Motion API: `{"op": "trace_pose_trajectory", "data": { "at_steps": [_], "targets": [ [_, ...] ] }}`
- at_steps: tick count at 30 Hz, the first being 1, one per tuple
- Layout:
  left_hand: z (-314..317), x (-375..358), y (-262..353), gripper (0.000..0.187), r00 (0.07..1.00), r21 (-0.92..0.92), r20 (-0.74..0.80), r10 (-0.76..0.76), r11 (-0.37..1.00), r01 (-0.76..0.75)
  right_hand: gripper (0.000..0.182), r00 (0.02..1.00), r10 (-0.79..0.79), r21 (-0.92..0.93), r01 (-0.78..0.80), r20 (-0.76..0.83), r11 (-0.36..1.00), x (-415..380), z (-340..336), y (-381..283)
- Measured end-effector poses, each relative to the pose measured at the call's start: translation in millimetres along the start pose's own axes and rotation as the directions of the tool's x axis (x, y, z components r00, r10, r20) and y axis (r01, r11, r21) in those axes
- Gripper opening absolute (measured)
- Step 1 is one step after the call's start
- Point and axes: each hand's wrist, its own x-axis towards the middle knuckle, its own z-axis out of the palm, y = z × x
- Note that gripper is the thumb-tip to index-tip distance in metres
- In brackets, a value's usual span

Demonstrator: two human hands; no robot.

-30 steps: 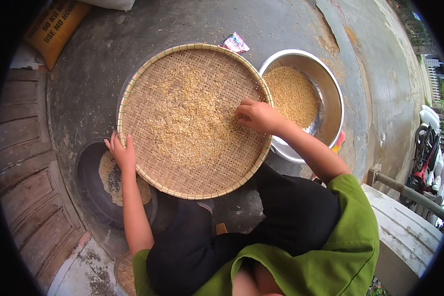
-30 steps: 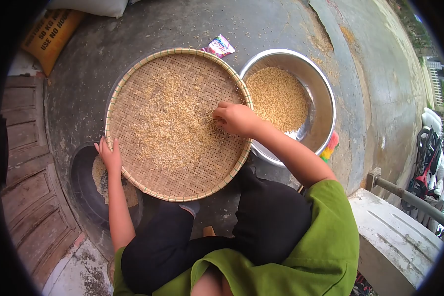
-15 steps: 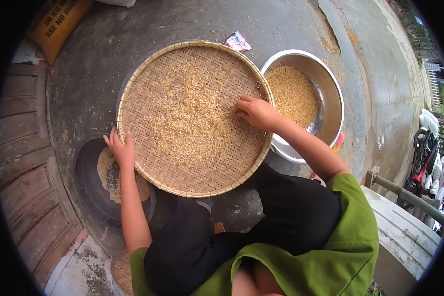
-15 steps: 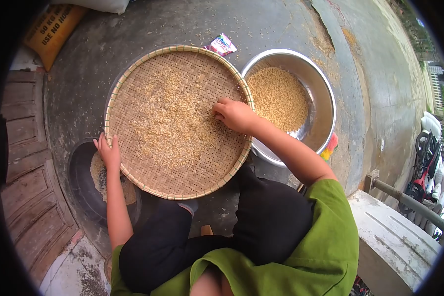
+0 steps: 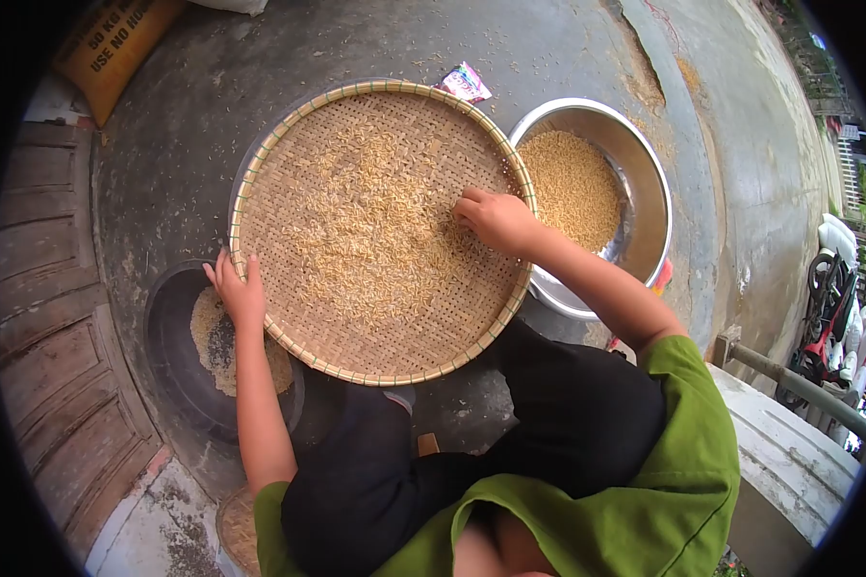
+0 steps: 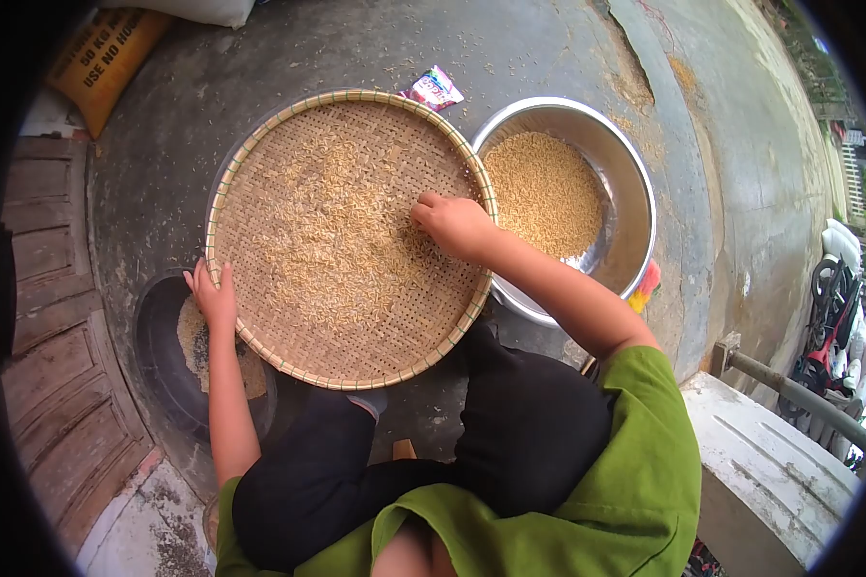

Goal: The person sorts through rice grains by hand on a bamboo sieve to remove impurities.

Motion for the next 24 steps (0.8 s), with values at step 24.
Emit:
{"op": "trace_pose_trajectory", "data": {
  "at_steps": [24],
  "targets": [
    [-3, -1, 3, 0.048, 1.0, -0.022, -0.01, -0.027, 0.999, 0.026, 0.013, 0.825, 0.482, -0.006, -0.506, -0.297, 0.863, -56, -81, 68]
  ]
}}
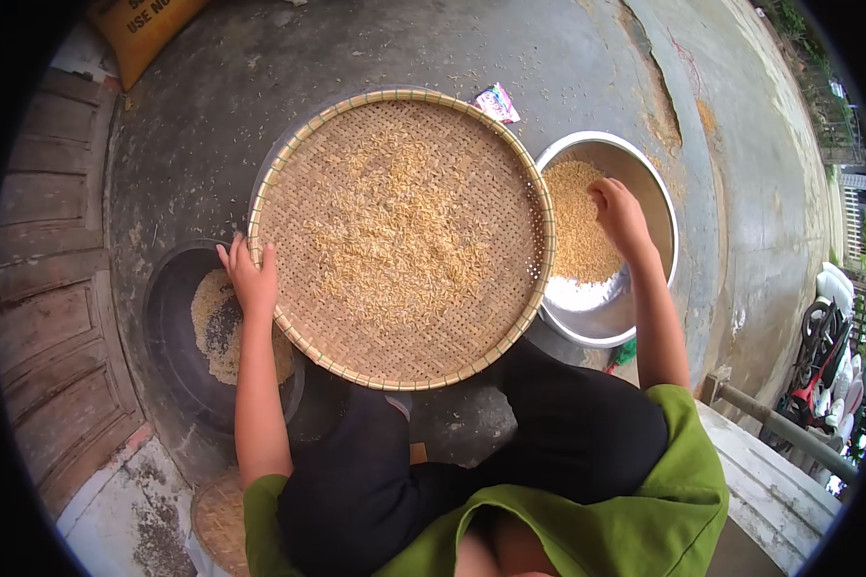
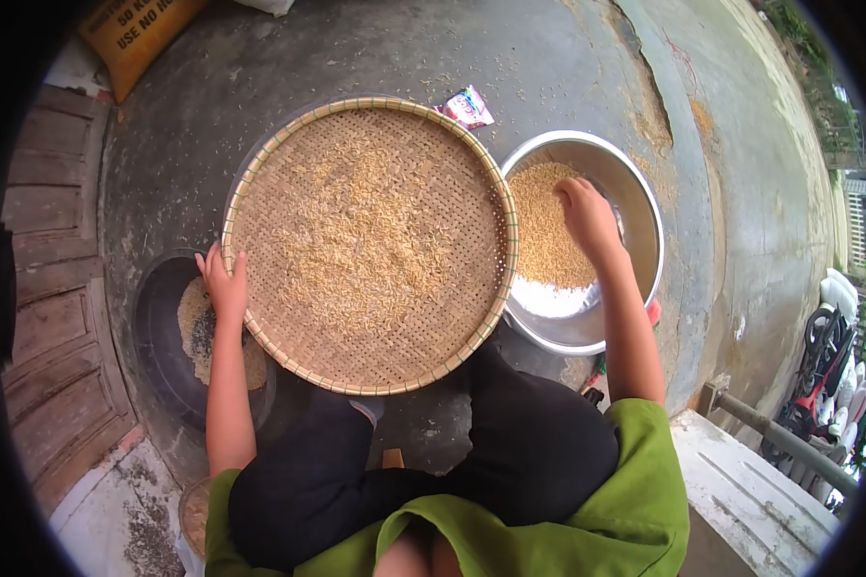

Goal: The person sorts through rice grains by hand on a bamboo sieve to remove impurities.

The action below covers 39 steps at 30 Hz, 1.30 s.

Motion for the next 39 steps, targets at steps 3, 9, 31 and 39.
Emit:
{"op": "trace_pose_trajectory", "data": {
  "at_steps": [3, 9, 31, 39],
  "targets": [
    [0, 0, 2, 0.046, 1.0, -0.005, 0.0, 0.0, 1.0, 0.0, 0.016, 0.999, -0.028, -0.112, 0.025, -0.025, 0.993, 5, 6, 25],
    [4, -1, -3, 0.045, 1.0, -0.012, -0.013, 0.012, 1.0, -0.012, 0.016, 0.985, -0.166, 0.18, 0.157, 0.036, 0.971, -3, 10, -44],
    [1, 0, -1, 0.047, 1.0, -0.004, 0.004, -0.002, 1.0, 0.002, 0.01, 0.751, -0.598, 0.247, 0.545, 0.28, 0.801, 10, 62, -73],
    [1, 0, 0, 0.047, 1.0, -0.011, 0.002, 0.003, 1.0, -0.003, 0.013, 0.746, -0.617, 0.239, 0.57, 0.251, 0.786, 12, 63, -77]
  ]
}}
